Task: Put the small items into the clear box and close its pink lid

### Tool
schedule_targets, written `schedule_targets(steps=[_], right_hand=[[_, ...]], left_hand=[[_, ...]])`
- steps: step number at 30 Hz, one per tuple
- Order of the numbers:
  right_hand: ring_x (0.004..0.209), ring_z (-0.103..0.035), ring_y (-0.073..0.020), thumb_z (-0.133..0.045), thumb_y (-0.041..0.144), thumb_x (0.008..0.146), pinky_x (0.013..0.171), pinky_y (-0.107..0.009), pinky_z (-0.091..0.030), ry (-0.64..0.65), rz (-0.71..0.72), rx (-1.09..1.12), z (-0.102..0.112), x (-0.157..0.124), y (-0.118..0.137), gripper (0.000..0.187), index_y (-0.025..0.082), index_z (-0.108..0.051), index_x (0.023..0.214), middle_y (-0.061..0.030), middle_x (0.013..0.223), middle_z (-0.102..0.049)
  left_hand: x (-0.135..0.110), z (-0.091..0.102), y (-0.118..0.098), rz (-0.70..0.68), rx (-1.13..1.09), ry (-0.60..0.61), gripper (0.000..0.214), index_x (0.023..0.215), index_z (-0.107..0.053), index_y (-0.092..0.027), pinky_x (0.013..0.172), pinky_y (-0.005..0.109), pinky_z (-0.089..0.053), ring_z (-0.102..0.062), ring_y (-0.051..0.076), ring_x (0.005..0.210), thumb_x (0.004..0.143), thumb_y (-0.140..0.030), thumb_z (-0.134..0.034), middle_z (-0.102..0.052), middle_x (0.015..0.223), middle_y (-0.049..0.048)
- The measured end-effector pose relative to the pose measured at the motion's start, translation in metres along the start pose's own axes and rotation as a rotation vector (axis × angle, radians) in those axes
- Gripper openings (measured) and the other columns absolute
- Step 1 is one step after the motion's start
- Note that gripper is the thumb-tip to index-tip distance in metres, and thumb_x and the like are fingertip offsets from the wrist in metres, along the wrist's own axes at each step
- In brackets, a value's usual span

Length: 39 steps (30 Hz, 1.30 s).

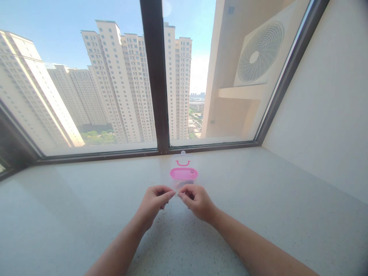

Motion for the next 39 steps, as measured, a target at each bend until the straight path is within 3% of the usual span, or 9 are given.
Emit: schedule_targets(steps=[8, 25, 39], right_hand=[[0.049, -0.033, -0.0075, -0.055, 0.021, 0.080, 0.046, -0.020, -0.026, 0.063, 0.013, -0.031, -0.008, -0.001, 0.002, 0.014, 0.013, -0.063, 0.071, 0.0049, 0.054, -0.041], [0.048, -0.035, -0.0083, -0.053, 0.026, 0.083, 0.047, -0.021, -0.029, -0.058, -0.006, -0.010, 0.007, -0.001, 0.000, 0.018, 0.014, -0.061, 0.073, 0.0047, 0.053, -0.042], [0.048, -0.035, -0.0082, -0.054, 0.026, 0.082, 0.046, -0.021, -0.028, -0.023, -0.002, -0.003, 0.002, -0.001, 0.000, 0.017, 0.014, -0.063, 0.073, 0.0049, 0.052, -0.042]], left_hand=[[0.000, -0.001, -0.001, 0.011, 0.022, 0.002, 0.025, 0.067, -0.068, -0.011, 0.042, 0.020, -0.023, -0.034, 0.006, 0.043, 0.068, -0.036, -0.070, -0.044, 0.046, -0.0047], [-0.003, -0.010, 0.001, 0.042, 0.083, 0.054, 0.026, 0.069, -0.067, -0.012, 0.044, 0.021, -0.028, -0.036, 0.007, 0.045, 0.069, -0.038, -0.069, -0.046, 0.050, -0.0041], [-0.002, -0.012, 0.007, 0.056, 0.028, 0.086, 0.029, 0.071, -0.066, -0.012, 0.044, 0.020, -0.026, -0.035, 0.006, 0.045, 0.068, -0.040, -0.070, -0.046, 0.052, -0.0048]])
Point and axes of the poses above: each hand's wrist, its own x-axis towards the middle knuckle, its own z-axis out of the back of the hand, y = z × x, the point moved 10 cm from there along x, towards the middle knuckle
